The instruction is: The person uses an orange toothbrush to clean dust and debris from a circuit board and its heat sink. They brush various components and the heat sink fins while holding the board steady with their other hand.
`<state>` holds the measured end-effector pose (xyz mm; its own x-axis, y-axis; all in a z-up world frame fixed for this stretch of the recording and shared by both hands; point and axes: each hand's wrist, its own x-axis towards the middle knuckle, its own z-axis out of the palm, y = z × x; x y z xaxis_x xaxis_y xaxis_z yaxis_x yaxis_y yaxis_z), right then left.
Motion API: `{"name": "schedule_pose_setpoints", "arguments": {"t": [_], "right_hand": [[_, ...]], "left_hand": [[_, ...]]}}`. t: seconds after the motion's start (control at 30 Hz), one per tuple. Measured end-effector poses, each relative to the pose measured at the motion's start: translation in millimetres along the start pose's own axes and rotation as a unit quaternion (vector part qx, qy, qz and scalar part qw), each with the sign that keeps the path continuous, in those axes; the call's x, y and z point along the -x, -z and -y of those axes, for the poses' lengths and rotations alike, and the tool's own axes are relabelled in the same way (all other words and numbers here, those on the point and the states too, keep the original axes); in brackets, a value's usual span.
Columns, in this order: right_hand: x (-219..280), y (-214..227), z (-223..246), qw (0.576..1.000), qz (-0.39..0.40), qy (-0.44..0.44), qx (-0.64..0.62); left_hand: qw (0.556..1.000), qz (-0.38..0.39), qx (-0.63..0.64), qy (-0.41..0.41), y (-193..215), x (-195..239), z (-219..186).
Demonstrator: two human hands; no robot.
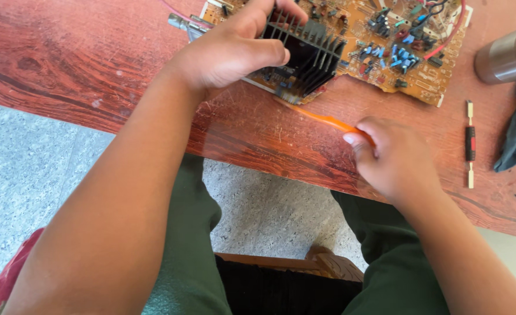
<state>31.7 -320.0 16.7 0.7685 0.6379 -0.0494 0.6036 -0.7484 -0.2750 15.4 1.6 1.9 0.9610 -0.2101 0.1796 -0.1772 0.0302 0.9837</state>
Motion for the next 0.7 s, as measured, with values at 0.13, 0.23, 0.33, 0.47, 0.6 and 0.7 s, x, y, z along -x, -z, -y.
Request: {"name": "schedule_pose_setpoints", "arguments": {"t": [0.13, 0.23, 0.33, 0.47, 0.6, 0.7], "right_hand": [[6.7, 9.8, -6.3, 0.998, 0.014, -0.050, 0.025], [8.6, 19.6, -16.1, 0.999, 0.002, -0.042, 0.017], [5.0, 20.9, -20.3, 1.000, -0.008, -0.028, 0.007], [-0.6, 8.5, -12.1, 0.999, 0.013, -0.033, -0.001], [-2.5, -7.7, 15.5, 0.994, 0.010, -0.100, -0.046], [0.8, -7.4, 28.4, 0.991, 0.011, -0.111, -0.068]], "left_hand": [[1.000, -0.004, 0.008, 0.014, 0.1, -1.1, 3.7], [1.000, -0.006, 0.013, 0.016, -1.2, -1.6, 6.4], [1.000, -0.010, -0.010, 0.013, 1.1, -1.0, 5.7], [0.999, -0.002, 0.030, 0.026, -1.8, -3.7, 6.6], [0.999, -0.011, 0.031, 0.034, -1.9, -2.8, 4.3], [0.997, -0.011, 0.056, 0.055, -2.0, -1.8, 3.3]]}}
